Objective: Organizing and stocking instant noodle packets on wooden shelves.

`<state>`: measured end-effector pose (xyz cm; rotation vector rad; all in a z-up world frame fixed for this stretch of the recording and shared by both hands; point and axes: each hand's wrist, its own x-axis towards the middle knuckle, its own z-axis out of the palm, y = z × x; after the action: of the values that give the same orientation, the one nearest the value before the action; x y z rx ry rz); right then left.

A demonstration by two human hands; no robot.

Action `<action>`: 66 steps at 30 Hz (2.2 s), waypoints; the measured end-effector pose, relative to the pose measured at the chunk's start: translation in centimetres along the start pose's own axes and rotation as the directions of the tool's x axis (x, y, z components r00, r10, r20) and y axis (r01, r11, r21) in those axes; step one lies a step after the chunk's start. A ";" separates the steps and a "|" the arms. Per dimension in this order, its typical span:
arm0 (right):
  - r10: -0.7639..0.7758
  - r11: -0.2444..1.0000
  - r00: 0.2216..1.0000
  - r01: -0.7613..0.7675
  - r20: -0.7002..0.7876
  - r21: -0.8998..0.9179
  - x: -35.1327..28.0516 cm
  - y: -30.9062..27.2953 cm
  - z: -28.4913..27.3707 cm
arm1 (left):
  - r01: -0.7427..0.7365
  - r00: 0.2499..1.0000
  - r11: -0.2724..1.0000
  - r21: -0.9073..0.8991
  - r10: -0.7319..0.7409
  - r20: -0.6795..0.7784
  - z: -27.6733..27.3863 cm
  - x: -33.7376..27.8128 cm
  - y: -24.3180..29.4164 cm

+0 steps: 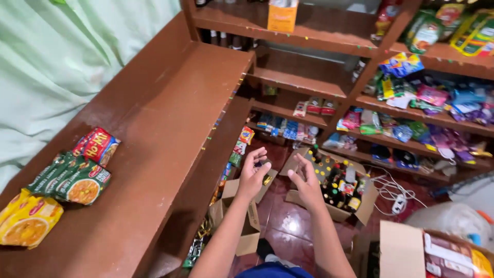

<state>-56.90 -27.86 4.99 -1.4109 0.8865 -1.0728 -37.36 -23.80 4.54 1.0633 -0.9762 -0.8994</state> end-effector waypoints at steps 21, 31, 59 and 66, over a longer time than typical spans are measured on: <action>0.073 0.997 0.944 -0.068 -0.323 0.027 -20.5 -3.2 -7.3 | 0.173 0.930 0.959 -0.226 -0.084 0.357 10.9 -14.0 -3.1; 0.051 0.990 0.874 -0.106 -0.484 -0.088 -29.1 -2.9 -21.3 | 0.303 0.832 0.942 -0.146 -0.186 0.523 27.0 -20.6 -4.8; 0.437 0.675 0.676 -0.682 -0.593 -0.281 -52.5 2.4 -46.3 | -0.473 0.576 0.724 0.502 -0.178 0.798 48.4 -39.9 -3.9; 0.412 0.664 0.601 -0.713 -0.685 -0.226 -51.3 1.0 -44.3 | -0.434 0.647 0.769 0.469 -0.097 0.757 44.6 -40.3 -5.7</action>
<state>-114.76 6.43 -3.12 -0.9998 2.0520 -0.7713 -92.64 -0.12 -0.54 1.0972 -2.1851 -0.8705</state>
